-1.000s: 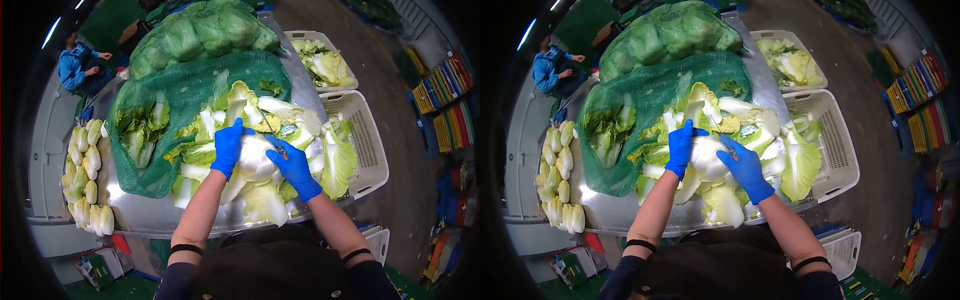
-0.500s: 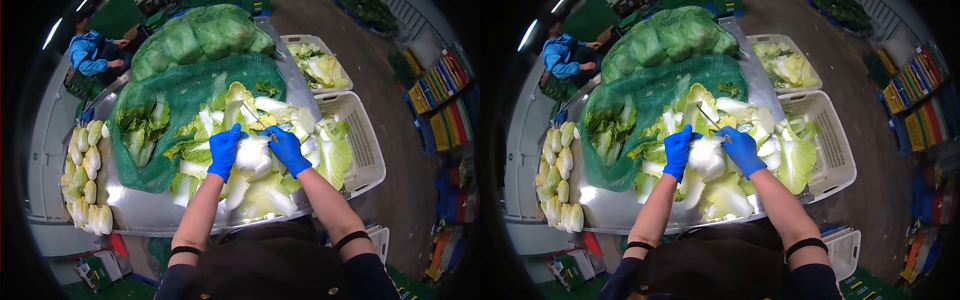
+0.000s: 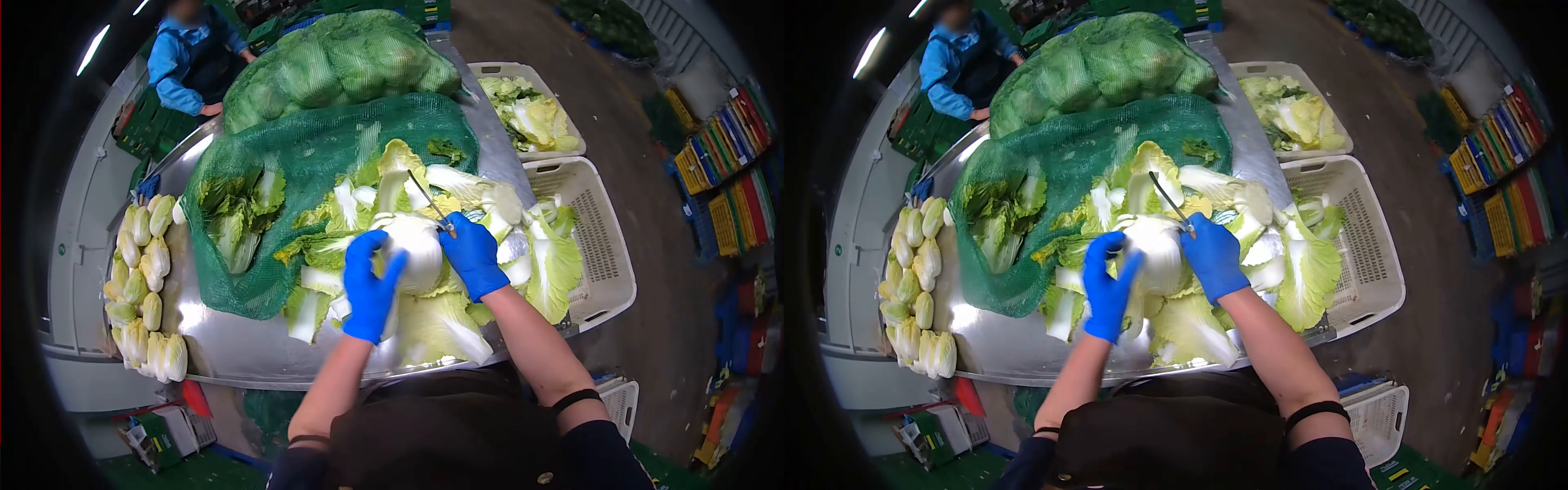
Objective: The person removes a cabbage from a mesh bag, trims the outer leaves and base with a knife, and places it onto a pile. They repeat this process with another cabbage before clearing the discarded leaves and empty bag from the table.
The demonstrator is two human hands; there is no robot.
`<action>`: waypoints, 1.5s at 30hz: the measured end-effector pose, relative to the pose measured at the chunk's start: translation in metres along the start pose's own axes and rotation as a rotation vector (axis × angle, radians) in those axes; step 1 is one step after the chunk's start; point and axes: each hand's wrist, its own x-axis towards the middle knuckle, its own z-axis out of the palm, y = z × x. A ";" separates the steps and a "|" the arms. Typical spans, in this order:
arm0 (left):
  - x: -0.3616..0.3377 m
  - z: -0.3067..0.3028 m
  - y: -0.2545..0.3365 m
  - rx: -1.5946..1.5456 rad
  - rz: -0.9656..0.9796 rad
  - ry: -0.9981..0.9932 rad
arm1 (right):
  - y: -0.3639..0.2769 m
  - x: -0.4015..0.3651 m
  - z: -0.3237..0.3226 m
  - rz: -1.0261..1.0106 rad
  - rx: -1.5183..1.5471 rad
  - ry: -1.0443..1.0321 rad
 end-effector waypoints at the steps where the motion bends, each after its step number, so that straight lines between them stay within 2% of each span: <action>1: -0.016 0.009 0.010 0.212 0.090 0.031 | -0.002 0.000 0.001 -0.011 0.000 -0.001; 2: -0.038 0.017 0.017 0.289 0.076 -0.051 | -0.003 0.001 0.003 -0.012 -0.001 -0.012; 3: -0.060 0.025 0.017 0.301 0.163 -0.101 | -0.004 0.008 0.003 -0.031 -0.027 -0.026; 4: -0.088 0.033 -0.002 0.288 0.262 -0.239 | -0.004 0.014 0.004 -0.047 -0.053 -0.041; 5: -0.102 0.034 -0.008 0.268 0.278 -0.482 | -0.002 0.018 0.004 -0.048 -0.055 -0.049; 6: -0.114 0.030 -0.017 0.107 0.254 -0.706 | 0.002 0.024 0.005 -0.058 -0.053 -0.061; 7: -0.122 0.025 -0.038 0.106 0.247 -0.702 | 0.005 0.027 0.005 -0.068 -0.049 -0.073; 8: -0.129 0.018 -0.066 -0.070 0.069 -0.975 | 0.008 0.029 0.005 -0.065 -0.066 -0.089; 9: -0.120 0.008 -0.069 -0.252 -0.115 -1.238 | 0.011 0.029 0.005 -0.068 -0.067 -0.093; 10: -0.112 -0.004 -0.069 -0.320 -0.511 -1.061 | 0.014 0.028 0.005 -0.065 -0.068 -0.087; 11: -0.081 -0.018 -0.042 -0.376 -0.890 -0.856 | 0.016 0.029 0.005 -0.059 -0.069 -0.075; 13: -0.046 -0.031 0.005 -0.317 -0.523 -0.133 | 0.010 0.021 0.005 -0.048 -0.009 -0.099; 15: -0.022 -0.017 0.008 -0.132 -0.301 -0.108 | -0.004 0.015 0.002 -0.047 0.047 -0.114; 17: -0.016 0.017 -0.010 -0.020 -0.242 -0.042 | -0.024 0.002 0.000 -0.122 -0.006 -0.173; 18: -0.012 0.029 -0.023 -0.059 -0.293 0.039 | -0.032 -0.006 0.000 -0.163 0.020 -0.153; 23: 0.006 0.012 -0.053 -0.209 -0.349 -0.010 | -0.040 -0.004 0.009 -0.191 -0.020 -0.075; 25: 0.012 0.005 -0.065 -0.485 -0.505 -0.117 | -0.046 -0.001 0.010 -0.311 0.011 -0.050; 27: 0.014 -0.004 -0.052 -0.478 -0.490 -0.065 | -0.057 0.005 -0.007 -0.364 0.029 -0.012; 28: 0.014 -0.012 -0.041 -0.594 -0.523 -0.091 | -0.059 0.007 -0.014 -0.406 0.046 0.016; 29: 0.013 -0.019 -0.031 -0.713 -0.558 -0.115 | -0.056 0.012 -0.019 -0.467 -0.021 0.131; 31: 0.006 -0.032 -0.021 -0.835 -0.580 -0.179 | -0.027 0.042 -0.021 -0.400 -0.027 0.172; 33: -0.005 -0.042 -0.010 -1.119 -0.726 -0.261 | 0.009 0.071 -0.029 -0.179 -0.181 0.117; 34: -0.008 -0.046 -0.004 -1.183 -0.734 -0.275 | 0.021 0.069 -0.035 -0.191 -0.305 0.069; 35: -0.008 -0.046 -0.004 -1.184 -0.724 -0.274 | 0.004 0.059 -0.048 -0.197 -0.304 0.076; 37: -0.014 -0.045 -0.003 -1.228 -0.879 -0.147 | -0.042 0.014 -0.077 -0.085 0.065 -0.106; 39: -0.014 -0.037 -0.002 -1.234 -0.886 -0.131 | -0.035 -0.020 -0.047 -0.185 0.384 -0.114; 41: -0.015 -0.031 -0.002 -1.251 -0.850 -0.071 | -0.049 -0.046 -0.042 -0.165 0.348 -0.281; 42: -0.014 -0.031 0.000 -1.246 -0.850 -0.084 | -0.040 -0.048 -0.025 -0.234 0.441 -0.174; 45: -0.017 -0.036 0.004 -1.188 -0.815 -0.131 | -0.038 -0.052 -0.027 -0.278 0.400 -0.136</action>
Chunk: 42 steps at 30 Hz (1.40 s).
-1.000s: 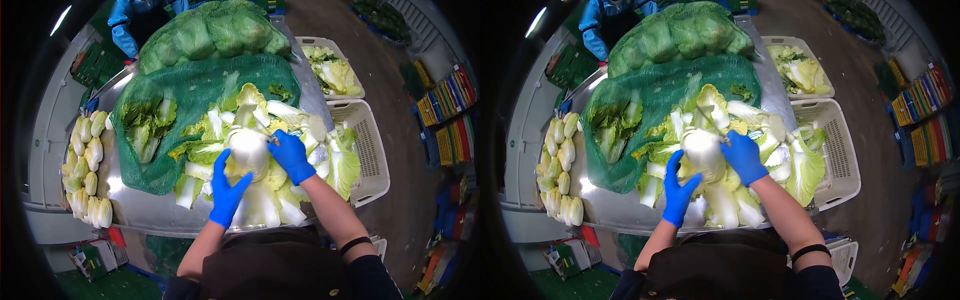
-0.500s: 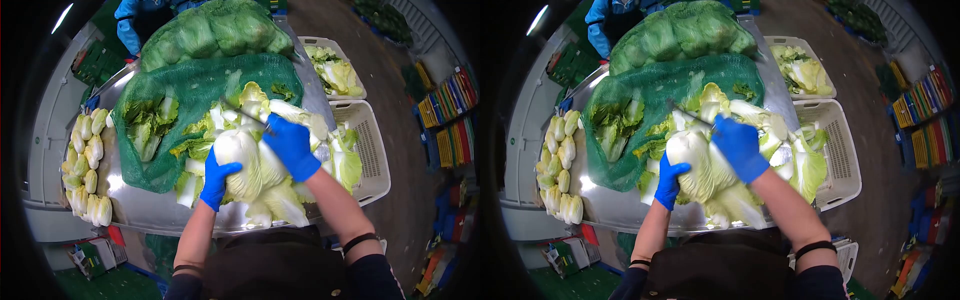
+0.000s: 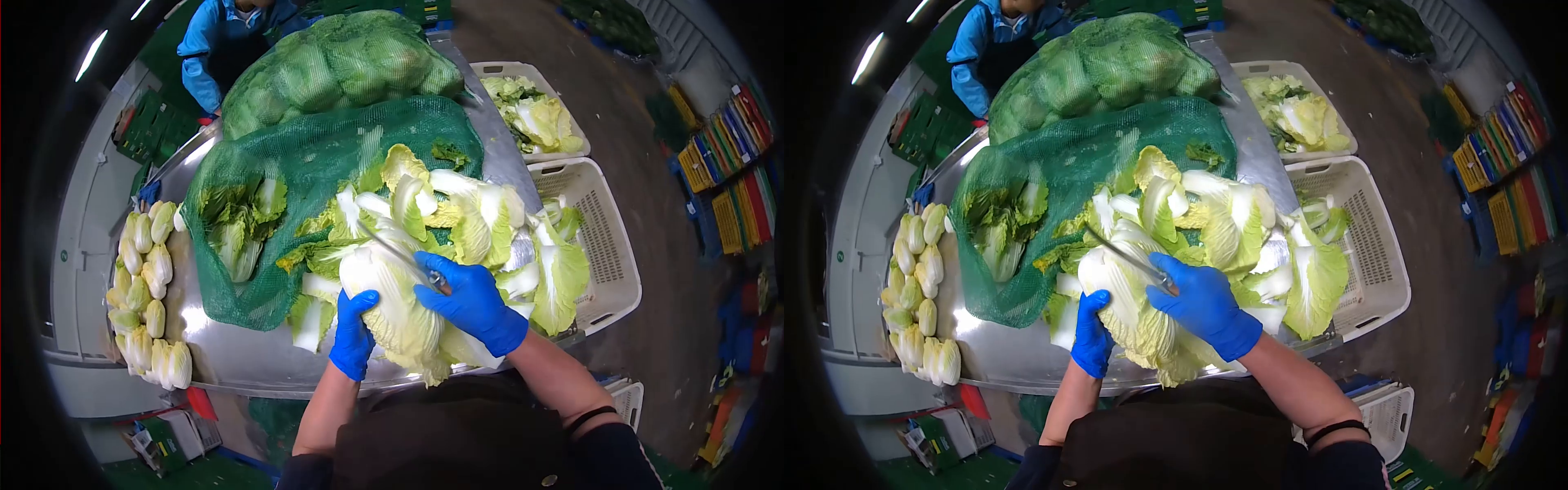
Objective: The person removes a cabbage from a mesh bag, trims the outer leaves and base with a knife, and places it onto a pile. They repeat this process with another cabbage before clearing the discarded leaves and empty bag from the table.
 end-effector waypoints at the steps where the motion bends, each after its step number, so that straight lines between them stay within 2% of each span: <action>1: -0.003 -0.004 -0.001 -0.021 -0.054 -0.001 | 0.003 0.000 -0.003 0.006 0.001 0.005; 3: -0.011 -0.013 -0.008 -0.041 -0.107 -0.004 | 0.019 0.010 -0.016 -0.153 -0.296 0.063; 4: -0.019 -0.020 -0.013 -0.107 -0.218 -0.007 | 0.034 0.019 -0.022 -0.160 -0.195 0.099; 5: -0.028 -0.025 -0.017 -0.174 -0.332 -0.008 | 0.064 0.032 -0.025 -0.020 -0.380 0.095; 6: -0.036 -0.021 -0.018 -0.173 -0.336 -0.007 | 0.087 0.040 -0.030 0.121 -0.565 0.094; 8: -0.042 -0.004 -0.017 -0.227 -0.257 -0.073 | 0.084 0.039 -0.054 0.238 -0.619 -0.001; 10: -0.037 -0.004 -0.018 -0.269 -0.283 -0.058 | 0.051 0.023 -0.048 0.140 -0.328 0.091; 11: -0.028 -0.010 -0.019 -0.227 -0.225 -0.107 | 0.032 0.014 -0.043 0.224 -0.155 -0.045; 12: -0.021 -0.014 -0.019 -0.183 -0.167 -0.153 | 0.018 0.005 -0.033 0.405 0.288 -0.151; 13: -0.017 -0.016 -0.017 -0.183 -0.165 -0.152 | -0.010 0.002 -0.043 0.604 0.532 -0.432; 14: -0.015 -0.018 -0.015 -0.168 -0.159 -0.130 | -0.013 -0.007 -0.032 0.696 0.697 -0.429; 16: -0.011 -0.020 -0.007 -0.154 -0.151 -0.099 | -0.003 -0.014 -0.028 0.690 0.804 -0.383; 17: -0.006 -0.018 0.002 0.069 -0.082 -0.135 | 0.000 -0.016 -0.022 0.690 0.805 -0.384; 18: -0.005 -0.014 0.009 0.292 -0.013 -0.174 | 0.001 -0.017 -0.014 0.425 0.735 -0.218; 19: -0.009 -0.005 0.010 0.250 0.007 -0.176 | 0.001 -0.020 -0.008 0.165 0.654 -0.056; 20: -0.011 -0.004 0.005 0.248 0.007 -0.168 | 0.000 -0.024 -0.008 0.169 0.656 -0.064; 22: -0.014 -0.009 -0.004 0.185 0.058 -0.045 | -0.006 -0.025 -0.013 0.135 0.367 -0.127; 23: -0.015 -0.012 -0.005 0.154 0.060 -0.023 | -0.005 -0.023 -0.018 0.305 0.515 -0.213; 24: -0.015 -0.018 -0.007 0.150 0.057 -0.016 | -0.007 -0.023 -0.020 0.310 0.514 -0.219; 26: -0.006 -0.023 -0.009 0.439 0.203 -0.178 | -0.013 -0.017 -0.028 0.228 0.739 -0.142; 28: -0.008 -0.017 -0.006 0.390 0.179 -0.207 | -0.019 -0.014 -0.027 0.156 0.710 -0.156; 30: -0.007 -0.015 -0.005 0.622 0.295 -0.232 | -0.022 -0.012 -0.026 0.153 0.556 -0.304; 31: -0.008 -0.014 -0.005 0.617 0.295 -0.230 | -0.020 -0.011 -0.023 0.181 0.683 -0.287; 32: -0.009 -0.014 -0.004 0.621 0.263 -0.233 | -0.022 -0.010 -0.026 0.184 0.681 -0.289; 34: -0.012 -0.015 -0.006 0.624 0.227 -0.233 | -0.026 -0.007 -0.034 0.164 0.395 -0.333; 37: -0.014 -0.017 -0.008 0.632 0.219 -0.258 | -0.017 -0.008 -0.031 0.085 0.336 -0.295; 38: -0.017 -0.015 -0.008 0.680 0.250 -0.208 | -0.015 -0.010 -0.030 0.089 0.335 -0.294; 40: -0.017 -0.013 -0.009 0.726 0.282 -0.155 | -0.012 -0.017 -0.027 0.396 0.431 -0.296; 41: -0.016 -0.011 -0.011 0.689 0.296 -0.059 | -0.009 -0.021 -0.026 0.398 0.432 -0.301; 42: -0.014 -0.010 -0.012 0.651 0.314 0.033 | -0.006 -0.025 -0.025 0.290 0.328 -0.286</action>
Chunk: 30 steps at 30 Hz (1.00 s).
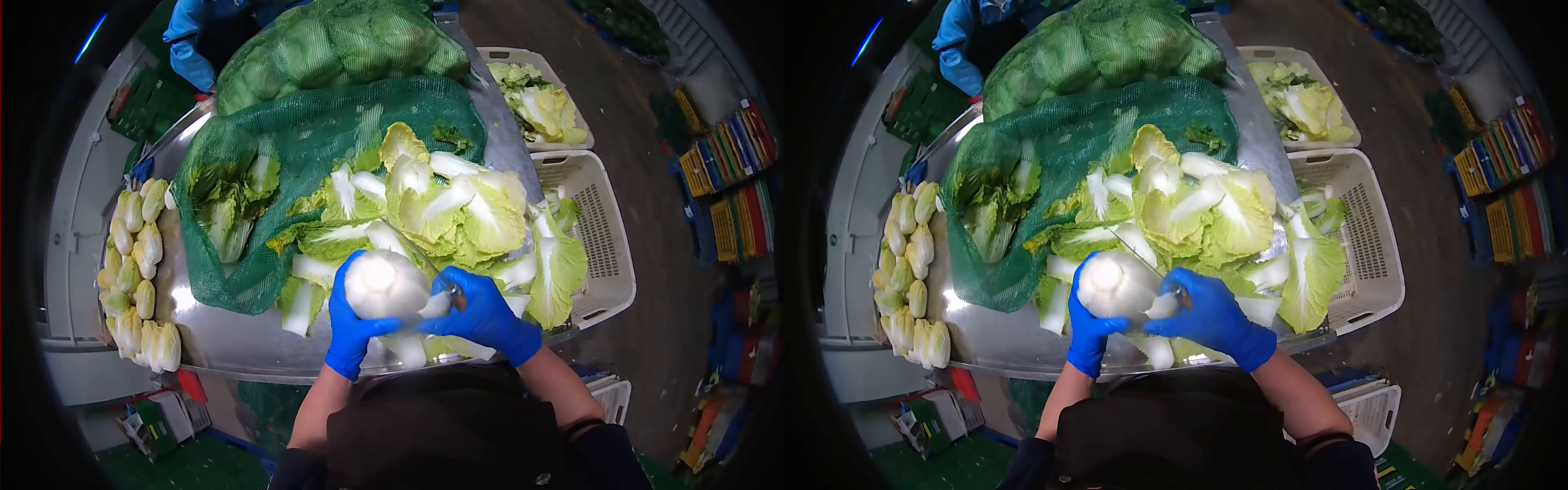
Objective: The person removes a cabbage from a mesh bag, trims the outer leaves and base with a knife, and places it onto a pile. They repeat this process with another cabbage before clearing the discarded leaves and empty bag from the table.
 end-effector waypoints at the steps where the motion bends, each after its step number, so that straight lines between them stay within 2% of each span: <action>1: 0.000 -0.009 -0.014 -0.037 -0.054 0.027 | 0.004 -0.001 -0.001 -0.094 -0.114 0.013; 2: -0.003 -0.014 -0.014 -0.035 -0.055 0.035 | 0.009 -0.004 -0.008 -0.095 -0.113 0.005; 4: -0.005 -0.023 -0.013 -0.569 -0.223 0.161 | 0.021 -0.011 -0.036 0.209 0.256 0.148; 5: -0.006 -0.037 -0.035 -0.743 -0.272 0.224 | 0.029 -0.013 -0.051 0.216 -0.118 0.190; 6: -0.007 -0.038 -0.034 -0.744 -0.271 0.228 | 0.022 -0.010 -0.058 0.219 -0.492 0.227; 7: -0.005 -0.038 -0.033 -0.826 -0.286 0.194 | 0.010 -0.008 -0.059 0.353 -0.636 0.194; 8: -0.003 -0.038 -0.032 -0.908 -0.301 0.158 | 0.004 -0.008 -0.049 0.351 -0.637 0.194; 10: -0.002 -0.033 -0.033 -0.908 -0.256 0.108 | -0.005 -0.009 -0.024 -0.115 -0.316 0.250; 12: 0.005 -0.029 -0.029 -0.906 -0.210 0.049 | -0.020 -0.006 -0.006 -0.315 -0.223 0.076; 14: 0.008 -0.026 -0.017 -0.967 -0.341 0.191 | -0.012 -0.011 -0.003 -0.277 -0.243 0.083; 16: 0.011 -0.035 -0.017 -0.927 -0.295 0.210 | 0.012 -0.015 -0.022 -0.016 -0.320 -0.071; 18: 0.010 -0.047 -0.016 -0.888 -0.255 0.239 | 0.024 -0.024 -0.040 0.064 -0.388 0.111; 20: 0.014 -0.055 -0.014 -1.040 -0.226 0.230 | 0.036 -0.023 -0.066 0.102 -0.770 0.236; 22: 0.015 -0.052 -0.010 -1.078 -0.222 0.227 | 0.039 -0.023 -0.065 0.100 -0.782 0.253; 24: 0.018 -0.039 -0.004 -0.997 -0.249 0.253 | 0.003 -0.012 -0.029 -0.263 -0.183 0.225; 26: 0.017 -0.025 0.004 -0.884 -0.221 0.255 | -0.029 -0.013 -0.007 -0.129 -0.062 -0.096; 28: 0.006 -0.022 0.018 -1.323 -0.214 -0.066 | -0.030 -0.011 0.005 -0.207 -0.074 -0.097; 30: 0.006 -0.020 0.022 -1.205 -0.154 -0.091 | -0.016 -0.009 0.011 -0.181 0.408 -0.057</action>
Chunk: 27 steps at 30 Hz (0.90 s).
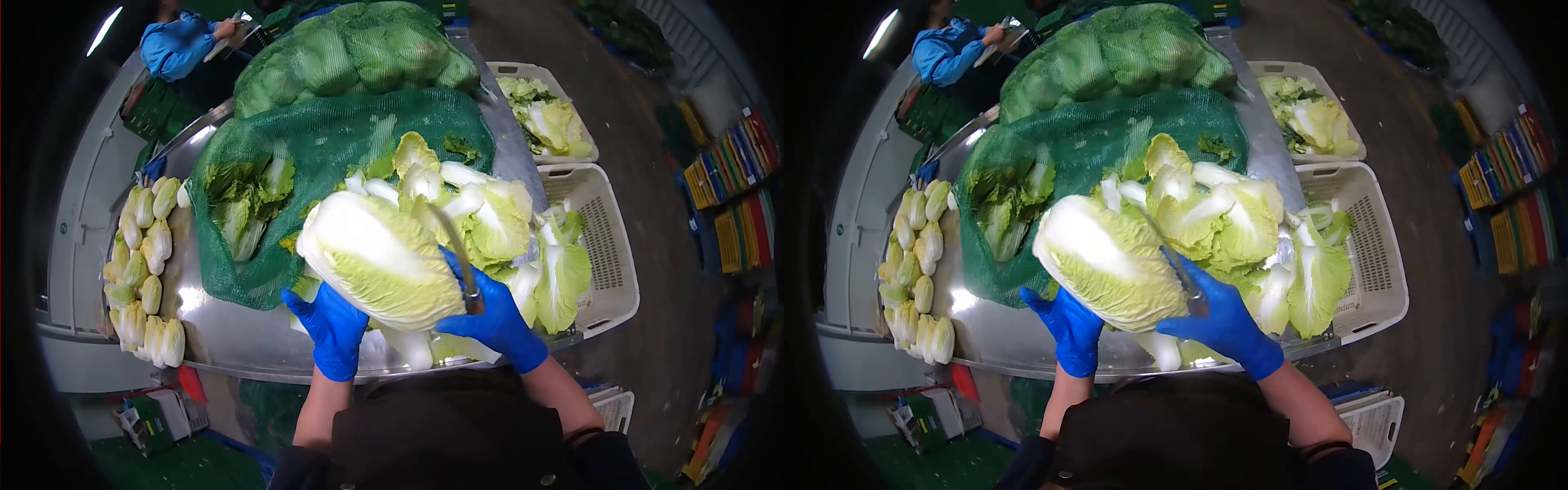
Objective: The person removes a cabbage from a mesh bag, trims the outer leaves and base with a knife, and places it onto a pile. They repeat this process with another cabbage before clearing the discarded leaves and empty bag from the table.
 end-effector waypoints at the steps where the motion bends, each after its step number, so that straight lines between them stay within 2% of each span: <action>1: 0.002 -0.010 -0.002 0.017 0.033 -0.019 | 0.000 -0.002 -0.001 0.036 0.081 -0.034; 2: 0.003 -0.018 -0.005 0.036 0.065 -0.035 | -0.003 0.000 -0.001 0.036 0.083 -0.041; 3: 0.009 -0.019 -0.012 0.275 0.160 0.117 | -0.007 0.002 -0.001 0.243 0.059 -0.028; 4: 0.018 -0.030 -0.019 0.170 0.211 0.108 | -0.009 0.004 0.000 0.448 0.029 -0.016; 5: 0.025 -0.023 -0.023 0.147 0.199 0.107 | 0.005 0.005 0.003 0.175 -0.264 0.114; 6: 0.030 -0.016 -0.024 0.124 0.185 0.107 | 0.017 0.004 0.001 0.172 -0.269 0.108; 7: 0.035 -0.026 -0.024 0.031 0.163 0.024 | 0.028 0.006 -0.002 0.069 -0.265 0.146; 8: 0.035 -0.025 -0.025 0.030 0.162 0.022 | 0.032 0.004 -0.003 -0.025 -0.257 0.186; 9: 0.033 -0.025 -0.028 0.017 0.140 0.057 | 0.033 0.000 -0.001 0.001 -0.291 0.271; 10: 0.032 -0.024 -0.029 0.004 0.118 0.090 | 0.032 -0.001 -0.002 0.000 -0.290 0.273; 12: 0.032 -0.033 -0.028 -0.015 0.094 0.094 | 0.032 -0.006 -0.008 0.144 -0.348 0.283; 14: 0.031 -0.038 -0.029 -0.037 0.070 0.097 | 0.032 -0.011 -0.012 0.144 -0.463 0.250; 16: 0.029 -0.041 -0.028 0.080 0.130 0.230 | 0.022 -0.012 -0.015 0.142 -0.576 0.210; 17: 0.027 -0.043 -0.026 0.081 0.131 0.231 | 0.000 -0.013 -0.014 0.381 -0.290 0.069; 18: 0.023 -0.048 -0.023 0.073 0.034 0.193 | -0.014 -0.013 -0.014 0.610 0.003 -0.070; 19: 0.019 -0.054 -0.022 0.063 -0.067 0.159 | -0.016 -0.015 -0.014 0.569 0.189 -0.105; 20: 0.017 -0.060 -0.022 0.063 -0.072 0.161 | -0.023 -0.013 -0.014 0.570 0.192 -0.100; 22: 0.015 -0.077 -0.024 0.222 -0.332 0.237 | -0.038 -0.005 -0.018 0.371 0.555 -0.076; 23: 0.004 -0.099 -0.038 0.972 -0.089 -0.133 | -0.033 0.000 -0.020 0.237 0.615 0.136; 24: 0.002 -0.079 -0.033 0.312 -0.466 0.109 | -0.029 0.009 -0.021 0.099 0.667 0.349; 26: -0.013 -0.049 -0.044 0.382 -0.548 0.019 | -0.037 0.051 -0.035 -0.085 0.736 0.471; 27: -0.020 -0.039 -0.051 0.401 -0.570 0.010 | -0.018 0.060 -0.050 0.035 0.509 0.509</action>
